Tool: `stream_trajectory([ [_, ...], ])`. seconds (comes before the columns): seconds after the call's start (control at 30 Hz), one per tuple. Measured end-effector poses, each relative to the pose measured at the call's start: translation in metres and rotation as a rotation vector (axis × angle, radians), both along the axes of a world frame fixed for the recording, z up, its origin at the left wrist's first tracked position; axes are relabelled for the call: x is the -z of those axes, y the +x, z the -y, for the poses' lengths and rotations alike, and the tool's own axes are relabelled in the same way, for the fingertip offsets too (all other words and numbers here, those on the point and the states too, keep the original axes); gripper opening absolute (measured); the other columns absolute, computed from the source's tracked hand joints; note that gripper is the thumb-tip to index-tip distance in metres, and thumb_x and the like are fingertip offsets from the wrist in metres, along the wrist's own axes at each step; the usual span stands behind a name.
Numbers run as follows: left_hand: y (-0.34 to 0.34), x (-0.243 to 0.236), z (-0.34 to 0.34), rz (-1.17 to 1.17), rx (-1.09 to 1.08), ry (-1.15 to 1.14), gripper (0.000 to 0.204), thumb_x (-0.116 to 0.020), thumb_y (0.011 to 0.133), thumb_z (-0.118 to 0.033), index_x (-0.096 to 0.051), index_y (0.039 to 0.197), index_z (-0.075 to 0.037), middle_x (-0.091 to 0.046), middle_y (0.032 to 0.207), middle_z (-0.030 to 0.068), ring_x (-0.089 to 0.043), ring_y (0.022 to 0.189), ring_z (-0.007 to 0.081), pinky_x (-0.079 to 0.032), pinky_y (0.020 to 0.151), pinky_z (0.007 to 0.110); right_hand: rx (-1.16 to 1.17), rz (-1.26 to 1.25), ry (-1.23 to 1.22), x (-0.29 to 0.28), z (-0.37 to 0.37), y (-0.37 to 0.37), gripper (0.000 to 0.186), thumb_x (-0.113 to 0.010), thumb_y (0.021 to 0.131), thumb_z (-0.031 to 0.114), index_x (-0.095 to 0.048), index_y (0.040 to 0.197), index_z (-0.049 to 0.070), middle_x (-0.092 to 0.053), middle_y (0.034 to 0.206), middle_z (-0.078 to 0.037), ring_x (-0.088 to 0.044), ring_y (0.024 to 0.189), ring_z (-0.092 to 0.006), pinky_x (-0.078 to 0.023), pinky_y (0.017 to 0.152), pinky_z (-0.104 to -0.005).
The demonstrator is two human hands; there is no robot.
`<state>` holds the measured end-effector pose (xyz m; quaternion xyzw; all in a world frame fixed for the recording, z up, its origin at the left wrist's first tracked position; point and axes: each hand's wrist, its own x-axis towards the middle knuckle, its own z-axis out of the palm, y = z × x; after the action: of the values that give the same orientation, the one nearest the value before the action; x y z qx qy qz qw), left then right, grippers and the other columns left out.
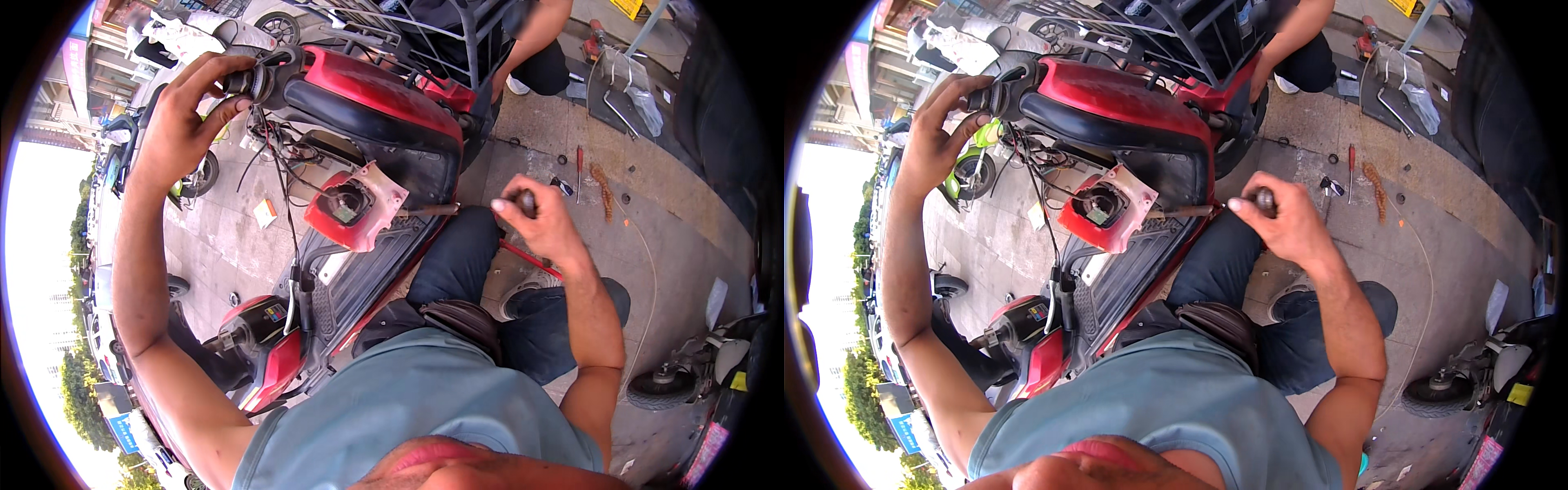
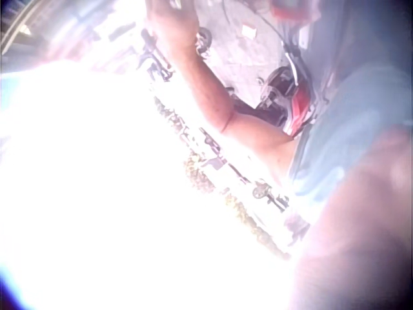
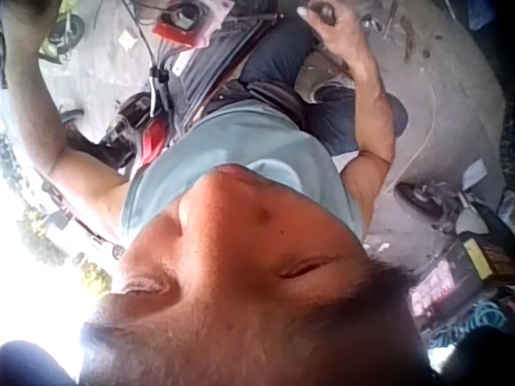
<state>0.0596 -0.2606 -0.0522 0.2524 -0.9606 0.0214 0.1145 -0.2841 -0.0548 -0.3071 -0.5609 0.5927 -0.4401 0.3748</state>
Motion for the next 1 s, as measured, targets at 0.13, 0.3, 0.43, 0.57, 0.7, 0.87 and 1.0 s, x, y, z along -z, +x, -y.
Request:
stream_trajectory([
  [0.13,0.002,0.010,0.001,-0.055,-0.037,-0.013,0.040,-0.075,0.091,-0.004,-0.064,0.130,-0.003,-0.068,0.120,0.0115,-0.068,0.102,0.0253,-0.055,0.087,0.035,-0.073,0.031,0.096,0.035,0.007,0.026,0.027,-0.079,0.094,0.026,-0.067,0.091,0.002,-0.054,0.062,-0.003,-0.047,0.060,-0.0092,-0.041,0.056,-0.0321],
  [0.3,0.003,0.016,0.007,-0.096,-0.068,0.054,0.034,-0.072,0.095,-0.006,-0.062,0.126,0.000,-0.067,0.121,0.0130,-0.068,0.102,0.0251,-0.055,0.088,0.035,-0.116,-0.024,0.167,0.056,-0.005,0.028,0.029,-0.079,0.093,0.028,-0.065,0.092,0.003,-0.060,0.065,-0.009,-0.055,0.058,-0.0179,-0.046,0.060,-0.0367],
  [0.43,0.003,0.018,0.007,-0.089,-0.123,0.015,0.032,-0.070,0.095,-0.005,-0.060,0.125,0.002,-0.068,0.115,0.0139,-0.068,0.098,0.0256,-0.055,0.087,0.036,-0.096,-0.060,0.150,0.060,-0.009,0.022,0.028,-0.080,0.092,0.027,-0.065,0.091,0.003,-0.063,0.066,-0.012,-0.062,0.059,-0.0243,-0.048,0.059,-0.0381],
  [0.57,0.002,0.019,0.003,-0.092,-0.158,0.019,0.033,-0.068,0.094,-0.004,-0.059,0.125,0.001,-0.069,0.110,0.0147,-0.067,0.094,0.0239,-0.055,0.087,0.036,-0.079,-0.078,0.148,0.065,-0.007,0.020,0.027,-0.080,0.092,0.025,-0.066,0.091,0.003,-0.060,0.063,-0.010,-0.059,0.057,-0.0210,-0.046,0.057,-0.0368],
  [0.7,0.000,0.020,0.000,-0.138,-0.197,0.036,0.039,-0.069,0.093,-0.004,-0.059,0.130,0.000,-0.070,0.112,0.0148,-0.067,0.096,0.0222,-0.055,0.088,0.036,-0.072,-0.093,0.137,0.067,-0.003,0.020,0.027,-0.080,0.092,0.026,-0.066,0.091,0.003,-0.060,0.063,-0.011,-0.060,0.057,-0.0231,-0.046,0.057,-0.0375],
  [0.87,0.001,0.023,-0.001,-0.156,-0.185,-0.019,0.044,-0.069,0.094,-0.004,-0.058,0.136,-0.001,-0.069,0.117,0.0155,-0.068,0.102,0.0226,-0.055,0.090,0.037,-0.119,-0.065,0.170,0.066,0.002,0.021,0.028,-0.079,0.092,0.028,-0.065,0.092,0.003,-0.063,0.067,-0.013,-0.065,0.061,-0.0299,-0.049,0.060,-0.0409],
  [1.0,0.004,0.022,0.001,-0.147,-0.184,-0.019,0.046,-0.068,0.095,-0.004,-0.056,0.139,0.000,-0.068,0.119,0.0156,-0.067,0.106,0.0228,-0.055,0.093,0.037,-0.132,-0.074,0.175,0.069,0.004,0.021,0.029,-0.080,0.091,0.028,-0.065,0.092,0.003,-0.066,0.070,-0.014,-0.067,0.065,-0.0333,-0.050,0.061,-0.0426],
])
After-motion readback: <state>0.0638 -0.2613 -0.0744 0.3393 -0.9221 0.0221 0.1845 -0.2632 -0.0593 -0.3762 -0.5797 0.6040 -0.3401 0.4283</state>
